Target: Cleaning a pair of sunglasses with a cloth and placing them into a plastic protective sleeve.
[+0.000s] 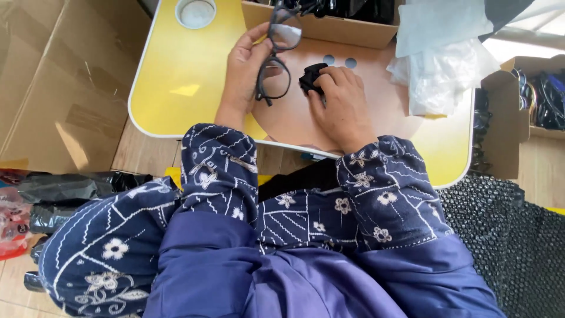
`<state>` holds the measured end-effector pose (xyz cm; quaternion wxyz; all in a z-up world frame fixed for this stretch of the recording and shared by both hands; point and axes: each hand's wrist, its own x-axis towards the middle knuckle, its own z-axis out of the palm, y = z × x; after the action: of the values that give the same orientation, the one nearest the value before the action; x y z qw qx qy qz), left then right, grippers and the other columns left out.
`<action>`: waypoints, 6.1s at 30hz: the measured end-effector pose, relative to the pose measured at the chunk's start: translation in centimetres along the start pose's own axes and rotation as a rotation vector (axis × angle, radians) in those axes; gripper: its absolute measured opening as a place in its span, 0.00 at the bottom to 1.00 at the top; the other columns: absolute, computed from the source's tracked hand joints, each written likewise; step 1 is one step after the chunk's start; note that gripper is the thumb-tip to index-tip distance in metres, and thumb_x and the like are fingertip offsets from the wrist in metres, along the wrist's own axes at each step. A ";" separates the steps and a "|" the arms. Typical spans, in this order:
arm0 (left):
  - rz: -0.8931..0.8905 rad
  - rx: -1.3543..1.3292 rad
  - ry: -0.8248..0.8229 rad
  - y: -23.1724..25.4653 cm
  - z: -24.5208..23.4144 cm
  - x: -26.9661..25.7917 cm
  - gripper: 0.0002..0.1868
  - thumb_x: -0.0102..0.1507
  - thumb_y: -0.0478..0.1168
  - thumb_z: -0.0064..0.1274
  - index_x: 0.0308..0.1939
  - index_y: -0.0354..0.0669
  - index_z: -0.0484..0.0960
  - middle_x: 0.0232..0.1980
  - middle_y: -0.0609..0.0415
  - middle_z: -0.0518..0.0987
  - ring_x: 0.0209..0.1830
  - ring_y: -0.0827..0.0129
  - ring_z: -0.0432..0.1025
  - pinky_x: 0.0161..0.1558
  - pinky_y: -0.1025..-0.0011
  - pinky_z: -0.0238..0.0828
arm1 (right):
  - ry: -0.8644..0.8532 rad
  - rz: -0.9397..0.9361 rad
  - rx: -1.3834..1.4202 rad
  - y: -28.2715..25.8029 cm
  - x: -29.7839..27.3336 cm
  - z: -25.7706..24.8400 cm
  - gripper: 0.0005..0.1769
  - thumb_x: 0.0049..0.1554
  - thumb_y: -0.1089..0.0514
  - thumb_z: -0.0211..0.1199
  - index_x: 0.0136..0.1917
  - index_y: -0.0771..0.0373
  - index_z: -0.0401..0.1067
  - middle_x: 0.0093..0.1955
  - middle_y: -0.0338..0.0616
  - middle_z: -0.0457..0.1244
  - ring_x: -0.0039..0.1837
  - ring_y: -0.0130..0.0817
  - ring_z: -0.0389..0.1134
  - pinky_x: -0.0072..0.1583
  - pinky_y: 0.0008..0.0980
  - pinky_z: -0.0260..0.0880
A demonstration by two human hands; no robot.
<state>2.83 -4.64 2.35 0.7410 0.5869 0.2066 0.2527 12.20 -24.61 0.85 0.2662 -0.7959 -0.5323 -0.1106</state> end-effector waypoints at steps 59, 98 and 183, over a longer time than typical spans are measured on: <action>0.160 0.556 -0.456 -1.6 4.8 5.0 0.13 0.71 0.47 0.50 0.53 0.51 0.86 0.43 0.50 0.84 0.45 0.60 0.81 0.44 0.66 0.81 | 0.322 0.278 -0.331 9.0 1.2 -4.2 0.27 0.58 0.54 0.73 0.68 0.60 0.70 0.61 0.48 0.63 0.67 0.45 0.62 0.67 0.42 0.57; 0.171 0.326 -0.449 -1.6 3.7 4.6 0.17 0.74 0.48 0.41 0.57 0.43 0.79 0.47 0.47 0.85 0.45 0.65 0.82 0.46 0.67 0.81 | 0.311 -0.236 -0.134 4.4 2.7 -1.9 0.24 0.51 0.70 0.61 0.61 0.60 0.72 0.47 0.43 0.66 0.58 0.45 0.73 0.60 0.44 0.71; -0.074 0.936 -0.005 3.4 -4.9 -4.0 0.08 0.64 0.43 0.56 0.38 0.44 0.85 0.46 0.53 0.76 0.37 0.68 0.77 0.41 0.70 0.77 | 0.062 0.431 1.009 -0.7 0.8 -1.5 0.06 0.62 0.69 0.62 0.54 0.72 0.71 0.55 0.53 0.65 0.46 0.31 0.73 0.53 0.29 0.74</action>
<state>-3.69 -2.70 4.61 0.4056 0.8508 0.3173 0.1043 12.09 -24.57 2.67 0.6471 -0.6569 -0.3359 0.1919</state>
